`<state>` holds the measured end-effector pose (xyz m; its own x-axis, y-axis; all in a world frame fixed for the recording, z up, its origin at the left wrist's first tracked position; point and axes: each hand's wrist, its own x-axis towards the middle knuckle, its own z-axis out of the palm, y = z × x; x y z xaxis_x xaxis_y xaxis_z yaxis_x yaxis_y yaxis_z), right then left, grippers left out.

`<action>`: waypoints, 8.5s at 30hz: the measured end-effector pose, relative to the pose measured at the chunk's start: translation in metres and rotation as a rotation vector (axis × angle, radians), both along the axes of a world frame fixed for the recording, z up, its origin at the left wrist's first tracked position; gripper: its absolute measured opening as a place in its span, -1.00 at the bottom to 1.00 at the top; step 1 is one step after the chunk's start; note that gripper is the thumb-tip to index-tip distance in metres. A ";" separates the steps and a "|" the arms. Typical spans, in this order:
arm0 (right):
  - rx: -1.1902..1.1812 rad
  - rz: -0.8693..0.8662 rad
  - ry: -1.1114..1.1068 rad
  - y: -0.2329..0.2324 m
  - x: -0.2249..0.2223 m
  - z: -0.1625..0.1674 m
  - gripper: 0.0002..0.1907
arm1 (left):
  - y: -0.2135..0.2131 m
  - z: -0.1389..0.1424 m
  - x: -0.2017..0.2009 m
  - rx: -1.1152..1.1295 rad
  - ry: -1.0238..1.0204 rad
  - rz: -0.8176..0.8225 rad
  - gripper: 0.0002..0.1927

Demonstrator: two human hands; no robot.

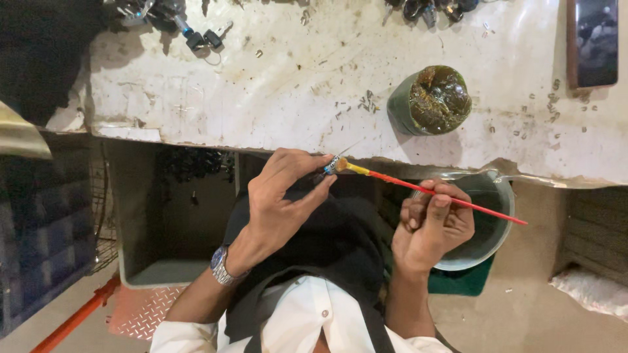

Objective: The person repeatedly picks small metallic key parts from a pile on a workbench, applies a dark viscous substance with a red-handled brush, and places the coated parts into a gray bin. The process is repeated continuously throughout the clip.

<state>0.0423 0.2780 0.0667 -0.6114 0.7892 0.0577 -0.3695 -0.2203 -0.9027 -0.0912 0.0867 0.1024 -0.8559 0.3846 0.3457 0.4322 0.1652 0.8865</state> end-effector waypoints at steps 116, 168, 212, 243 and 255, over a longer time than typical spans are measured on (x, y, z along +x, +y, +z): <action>1.536 0.252 -0.667 -0.028 -0.116 0.058 -0.60 | -0.050 0.001 -0.086 -0.580 0.220 0.295 -0.78; 0.803 0.201 -0.431 -0.001 -0.122 0.037 -0.80 | -0.044 -0.011 -0.059 0.041 0.070 0.224 -0.71; 0.110 0.323 -0.336 0.024 -0.072 0.041 -0.93 | 0.009 -0.010 -0.025 -0.216 0.108 -0.060 -0.69; -0.041 0.104 -0.075 0.029 -0.057 0.047 -0.91 | 0.019 0.048 -0.049 -0.040 0.078 0.096 -0.67; 0.151 -0.244 -0.128 0.040 -0.070 0.067 -0.95 | -0.005 0.036 -0.042 -0.008 0.113 0.154 -0.68</action>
<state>-0.0280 0.3180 0.1332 -0.4147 0.9020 0.1198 -0.2762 0.0006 -0.9611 -0.1327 0.0822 0.1381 -0.8608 0.2551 0.4405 0.4981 0.2437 0.8322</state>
